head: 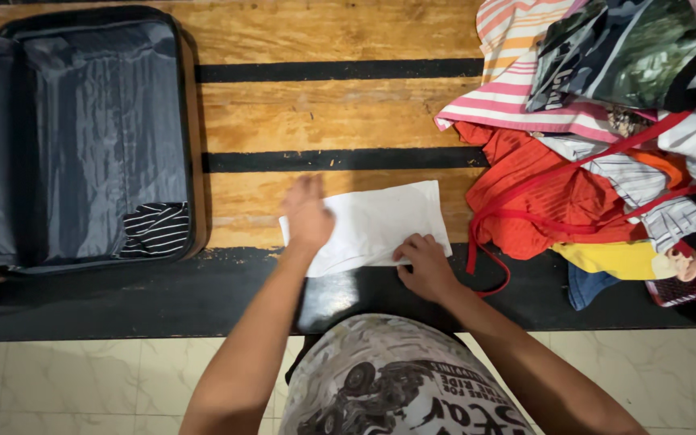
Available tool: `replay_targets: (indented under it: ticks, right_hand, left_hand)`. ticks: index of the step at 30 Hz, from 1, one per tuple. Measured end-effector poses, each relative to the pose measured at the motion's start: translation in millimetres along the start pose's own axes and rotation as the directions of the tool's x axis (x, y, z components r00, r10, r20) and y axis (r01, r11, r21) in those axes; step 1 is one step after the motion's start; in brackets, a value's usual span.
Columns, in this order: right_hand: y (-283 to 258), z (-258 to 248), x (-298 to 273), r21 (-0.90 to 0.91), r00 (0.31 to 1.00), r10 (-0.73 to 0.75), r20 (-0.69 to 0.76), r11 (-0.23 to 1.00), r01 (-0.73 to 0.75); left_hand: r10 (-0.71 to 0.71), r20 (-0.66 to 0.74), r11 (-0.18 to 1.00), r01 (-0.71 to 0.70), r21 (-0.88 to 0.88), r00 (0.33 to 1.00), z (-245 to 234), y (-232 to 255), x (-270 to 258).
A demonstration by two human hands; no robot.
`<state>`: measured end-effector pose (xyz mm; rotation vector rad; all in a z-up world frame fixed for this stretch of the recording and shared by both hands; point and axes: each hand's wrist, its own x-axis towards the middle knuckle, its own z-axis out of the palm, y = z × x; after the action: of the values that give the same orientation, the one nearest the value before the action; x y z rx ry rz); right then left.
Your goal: The person folds a striped top, a white cloth, a pair of denim shorts, a pink cloth, and a black cloth on a wooden bench. Each item is folded neatly and placed into an open black suitcase. The person handles the items one at a time, arranging them in the suitcase.
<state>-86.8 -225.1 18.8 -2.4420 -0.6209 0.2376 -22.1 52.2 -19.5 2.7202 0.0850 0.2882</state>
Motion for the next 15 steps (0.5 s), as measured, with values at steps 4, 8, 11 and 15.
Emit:
replay_targets:
  ticks: [4,8,11,15]
  right_hand:
    - [-13,6,-5,0.006,0.995,-0.023,-0.098,1.0,0.023]
    - [-32,15,-1,0.074,0.99,-0.088,-0.112,0.993,0.097]
    - [-47,19,10,0.03,0.995,-0.079,-0.068,0.996,0.081]
    - [-61,16,23,-0.025,0.993,0.091,0.077,0.996,-0.089]
  left_hand:
    - [-0.439,0.067,0.877,0.444,-0.184,0.896,-62,-33,-56]
    - [-0.599,0.175,0.798,0.6,0.055,0.781,-81,-8,-69]
    - [-0.589,0.212,0.805,0.588,0.073,0.78,-62,-5,-74]
    - [-0.594,0.306,0.593,0.662,-0.459,0.744,-27,-30,-77]
